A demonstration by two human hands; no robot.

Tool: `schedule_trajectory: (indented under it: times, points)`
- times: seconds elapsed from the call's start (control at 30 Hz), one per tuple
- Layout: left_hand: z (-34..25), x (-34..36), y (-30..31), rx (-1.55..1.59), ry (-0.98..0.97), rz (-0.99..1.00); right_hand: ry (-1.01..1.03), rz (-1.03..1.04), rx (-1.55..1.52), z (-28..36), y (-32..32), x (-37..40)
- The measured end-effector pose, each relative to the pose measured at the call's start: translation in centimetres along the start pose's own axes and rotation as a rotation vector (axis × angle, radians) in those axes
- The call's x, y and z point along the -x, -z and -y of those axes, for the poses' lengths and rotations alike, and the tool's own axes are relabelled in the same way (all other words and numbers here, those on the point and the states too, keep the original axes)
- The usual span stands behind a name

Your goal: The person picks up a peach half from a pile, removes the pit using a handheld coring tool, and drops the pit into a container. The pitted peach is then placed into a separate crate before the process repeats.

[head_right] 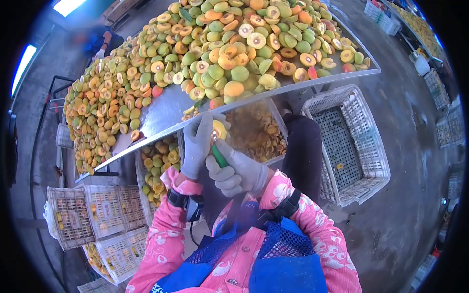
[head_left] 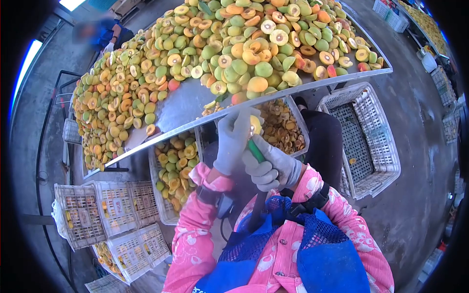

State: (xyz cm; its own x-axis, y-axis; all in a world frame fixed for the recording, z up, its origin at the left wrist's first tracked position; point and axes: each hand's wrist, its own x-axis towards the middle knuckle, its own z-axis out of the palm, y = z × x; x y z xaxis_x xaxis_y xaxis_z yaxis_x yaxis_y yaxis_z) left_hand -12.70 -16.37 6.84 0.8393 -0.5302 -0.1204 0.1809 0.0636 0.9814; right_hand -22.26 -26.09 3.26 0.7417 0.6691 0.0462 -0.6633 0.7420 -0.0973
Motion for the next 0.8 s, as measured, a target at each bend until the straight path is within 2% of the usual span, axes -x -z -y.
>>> schedule_trajectory:
  times: [0.07,0.1,0.13,0.2,0.23,0.27,0.33,0.37,0.4,0.43,0.47,0.5,0.53,0.57,0.6,0.63,0.67,0.7,0.77,0.8]
  points:
    - [0.3,-0.8,0.3,0.079,-0.072,0.151,-0.004,-0.012,-0.032,-0.1,0.1,-0.1]
    - [0.6,-0.7,0.0,0.242,-0.092,0.196,-0.002,-0.030,-0.071,-0.2,0.2,-0.2]
    - [1.0,-0.7,-0.2,0.240,-0.086,0.195,-0.002,-0.028,-0.077,-0.3,0.9,-0.4]
    - [2.3,-1.7,-0.3,0.445,0.226,-0.047,0.039,-0.081,0.056,0.6,2.5,-0.8]
    - [6.2,-3.2,2.6,0.822,0.245,0.067,0.045,-0.082,0.059,0.7,2.4,-0.7]
    - [6.1,-3.2,2.3,0.792,0.161,-0.088,0.117,-0.251,0.219,0.5,2.4,-0.4]
    - [5.9,-2.3,1.6,0.678,0.011,-0.163,0.258,-0.575,0.560,0.8,2.3,-0.2]
    - [5.9,-1.9,2.0,0.682,0.004,-0.173,0.354,-0.674,0.865,1.9,4.7,0.0]
    - [5.7,-1.4,2.7,-0.003,-0.286,-0.272,0.442,-0.960,1.279,2.7,8.9,-0.7]
    - [5.3,-1.3,3.7,-0.705,-0.554,-0.345,0.353,-1.144,1.726,3.1,10.0,0.0]
    - [6.4,-1.5,5.7,-0.711,-0.558,-0.350,0.236,-1.316,2.173,3.4,10.6,0.5]
    - [9.0,-2.0,8.8,-0.619,-0.503,-0.440,0.234,-1.306,2.173,3.5,11.0,0.4]
    - [10.2,-1.9,11.1,-0.523,-0.449,-0.529,0.371,-1.368,2.104,3.9,11.4,0.4]
    - [8.2,-0.5,11.7,-0.250,-0.378,-0.697,0.510,-1.431,2.024,4.2,11.6,0.2]
    - [6.0,1.0,12.5,0.026,-0.304,-0.847,0.518,-1.432,2.018,4.2,11.6,0.1]
    - [7.6,2.5,17.5,-0.563,-0.351,-0.992,0.516,-1.388,2.033,4.1,11.7,-0.1]
    - [6.4,3.1,18.8,-1.163,-0.381,-1.092,0.510,-1.344,2.048,4.0,11.6,-0.3]
    - [6.5,2.9,18.9,-1.165,-0.378,-1.090,0.530,-1.314,2.041,3.7,11.7,-0.5]
    - [5.7,1.8,17.8,-1.159,-0.614,-1.140,0.593,-1.240,1.947,3.1,11.6,-1.3]
    - [6.3,-0.5,16.7,-1.052,-0.606,-1.035,0.657,-1.166,1.856,2.9,11.5,-1.5]
